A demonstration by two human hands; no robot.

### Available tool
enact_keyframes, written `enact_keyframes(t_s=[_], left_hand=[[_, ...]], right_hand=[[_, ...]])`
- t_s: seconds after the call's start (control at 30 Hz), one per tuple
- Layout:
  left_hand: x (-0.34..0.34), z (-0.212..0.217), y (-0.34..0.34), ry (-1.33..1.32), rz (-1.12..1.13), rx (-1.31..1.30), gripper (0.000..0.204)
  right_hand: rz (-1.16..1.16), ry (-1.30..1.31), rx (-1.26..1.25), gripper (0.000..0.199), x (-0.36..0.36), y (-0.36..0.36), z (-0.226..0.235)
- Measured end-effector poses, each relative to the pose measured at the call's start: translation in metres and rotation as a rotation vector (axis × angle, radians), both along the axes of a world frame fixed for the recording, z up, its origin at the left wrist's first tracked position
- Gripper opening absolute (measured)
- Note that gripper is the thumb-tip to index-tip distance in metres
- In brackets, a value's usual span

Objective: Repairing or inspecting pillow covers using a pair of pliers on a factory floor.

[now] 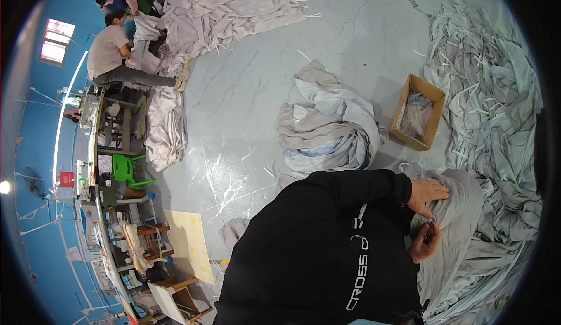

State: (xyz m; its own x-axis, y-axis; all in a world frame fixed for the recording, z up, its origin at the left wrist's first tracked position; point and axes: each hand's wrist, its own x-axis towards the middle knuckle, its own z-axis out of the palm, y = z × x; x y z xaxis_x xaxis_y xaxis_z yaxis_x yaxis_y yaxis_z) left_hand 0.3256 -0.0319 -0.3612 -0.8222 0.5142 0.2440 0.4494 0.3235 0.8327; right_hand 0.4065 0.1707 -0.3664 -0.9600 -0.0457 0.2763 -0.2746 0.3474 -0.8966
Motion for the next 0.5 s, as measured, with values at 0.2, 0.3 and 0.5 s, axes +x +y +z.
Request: enact_keyframes(t_s=[0.2,0.3,0.5], left_hand=[[0.002,0.007,0.002,-0.088,-0.029,-0.177,0.106],[0.001,-0.003,0.004,-0.079,-0.005,-0.178,0.109],[-0.001,-0.016,0.01,-0.076,-0.003,-0.142,0.112]], right_hand=[[0.013,-0.003,-0.082,0.023,-0.002,0.002,-0.009],[0.005,-0.042,-0.092,0.023,-0.003,0.006,-0.015],[-0.021,-0.062,-0.057,0.019,-0.004,0.013,-0.02]])
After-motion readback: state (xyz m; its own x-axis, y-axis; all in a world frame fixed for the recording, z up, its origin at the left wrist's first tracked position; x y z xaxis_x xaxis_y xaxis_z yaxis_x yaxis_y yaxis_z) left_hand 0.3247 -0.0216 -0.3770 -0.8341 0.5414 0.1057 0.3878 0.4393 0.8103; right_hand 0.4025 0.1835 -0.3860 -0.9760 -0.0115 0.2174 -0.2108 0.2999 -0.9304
